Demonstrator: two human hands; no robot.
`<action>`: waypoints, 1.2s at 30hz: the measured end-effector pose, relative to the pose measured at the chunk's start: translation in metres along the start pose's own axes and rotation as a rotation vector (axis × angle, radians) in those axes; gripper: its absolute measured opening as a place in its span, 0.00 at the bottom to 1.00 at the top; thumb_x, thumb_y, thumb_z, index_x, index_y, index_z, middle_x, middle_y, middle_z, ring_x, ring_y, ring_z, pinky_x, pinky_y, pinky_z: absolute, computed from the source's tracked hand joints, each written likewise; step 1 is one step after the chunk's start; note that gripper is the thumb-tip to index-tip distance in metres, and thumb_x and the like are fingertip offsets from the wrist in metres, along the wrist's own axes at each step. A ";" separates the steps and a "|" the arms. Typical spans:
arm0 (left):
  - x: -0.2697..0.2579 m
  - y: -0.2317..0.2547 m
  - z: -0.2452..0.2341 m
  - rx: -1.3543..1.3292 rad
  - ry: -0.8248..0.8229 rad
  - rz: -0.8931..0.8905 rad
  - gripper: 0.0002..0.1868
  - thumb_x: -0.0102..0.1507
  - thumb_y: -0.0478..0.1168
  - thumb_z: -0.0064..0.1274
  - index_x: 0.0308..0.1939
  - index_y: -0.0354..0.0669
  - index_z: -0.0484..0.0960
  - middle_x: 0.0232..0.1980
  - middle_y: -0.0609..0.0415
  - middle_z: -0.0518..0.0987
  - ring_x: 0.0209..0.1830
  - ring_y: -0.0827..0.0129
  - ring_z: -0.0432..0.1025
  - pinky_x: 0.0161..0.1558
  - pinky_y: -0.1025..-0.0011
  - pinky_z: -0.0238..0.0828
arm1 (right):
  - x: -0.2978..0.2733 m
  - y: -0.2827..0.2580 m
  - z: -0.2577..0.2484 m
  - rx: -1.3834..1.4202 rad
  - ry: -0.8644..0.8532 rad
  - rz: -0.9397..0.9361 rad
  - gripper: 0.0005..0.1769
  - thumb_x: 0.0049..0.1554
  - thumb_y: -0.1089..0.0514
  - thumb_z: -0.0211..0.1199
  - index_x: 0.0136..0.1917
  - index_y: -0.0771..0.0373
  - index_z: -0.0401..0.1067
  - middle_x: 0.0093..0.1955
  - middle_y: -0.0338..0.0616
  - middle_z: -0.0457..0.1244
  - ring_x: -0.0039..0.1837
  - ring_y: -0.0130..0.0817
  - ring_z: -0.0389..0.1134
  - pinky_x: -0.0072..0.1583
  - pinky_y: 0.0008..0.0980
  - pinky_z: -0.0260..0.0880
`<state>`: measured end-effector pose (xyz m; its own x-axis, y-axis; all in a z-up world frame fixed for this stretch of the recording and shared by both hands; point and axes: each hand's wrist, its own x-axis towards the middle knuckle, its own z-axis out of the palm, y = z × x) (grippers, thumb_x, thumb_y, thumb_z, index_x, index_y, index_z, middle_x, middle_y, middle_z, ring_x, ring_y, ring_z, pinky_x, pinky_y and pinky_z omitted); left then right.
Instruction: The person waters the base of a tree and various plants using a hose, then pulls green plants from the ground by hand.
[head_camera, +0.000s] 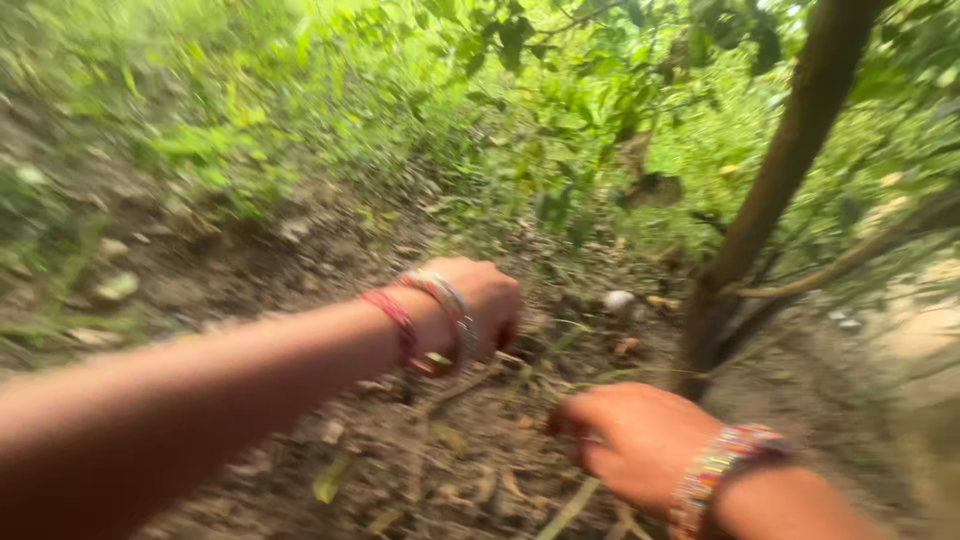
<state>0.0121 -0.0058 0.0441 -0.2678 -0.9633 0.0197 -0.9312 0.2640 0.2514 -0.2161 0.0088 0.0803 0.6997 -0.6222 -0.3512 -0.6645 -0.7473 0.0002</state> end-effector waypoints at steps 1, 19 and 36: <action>0.001 0.003 -0.005 0.040 -0.034 0.002 0.12 0.53 0.42 0.64 0.39 0.66 0.90 0.42 0.57 0.87 0.41 0.60 0.82 0.42 0.61 0.80 | 0.000 -0.001 -0.002 -0.011 -0.015 0.053 0.20 0.50 0.57 0.55 0.54 0.51 0.78 0.51 0.43 0.72 0.59 0.43 0.71 0.62 0.41 0.70; -0.026 -0.072 0.001 0.391 -0.355 -0.287 0.11 0.56 0.43 0.67 0.42 0.51 0.90 0.43 0.52 0.84 0.42 0.59 0.79 0.41 0.58 0.77 | 0.171 -0.001 0.000 0.037 0.080 -0.187 0.18 0.55 0.52 0.58 0.57 0.46 0.78 0.53 0.44 0.72 0.57 0.43 0.73 0.59 0.38 0.72; -0.044 -0.107 -0.035 -0.003 0.169 -0.398 0.06 0.57 0.40 0.59 0.35 0.57 0.88 0.43 0.53 0.85 0.43 0.55 0.81 0.44 0.60 0.78 | 0.173 0.000 -0.015 0.223 0.309 -0.081 0.15 0.52 0.50 0.66 0.54 0.48 0.80 0.52 0.40 0.72 0.56 0.38 0.73 0.59 0.37 0.72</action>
<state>0.1322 0.0063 0.0505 0.1562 -0.9846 0.0790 -0.9528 -0.1291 0.2747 -0.0917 -0.1024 0.0337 0.7755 -0.6299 -0.0432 -0.6211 -0.7487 -0.2317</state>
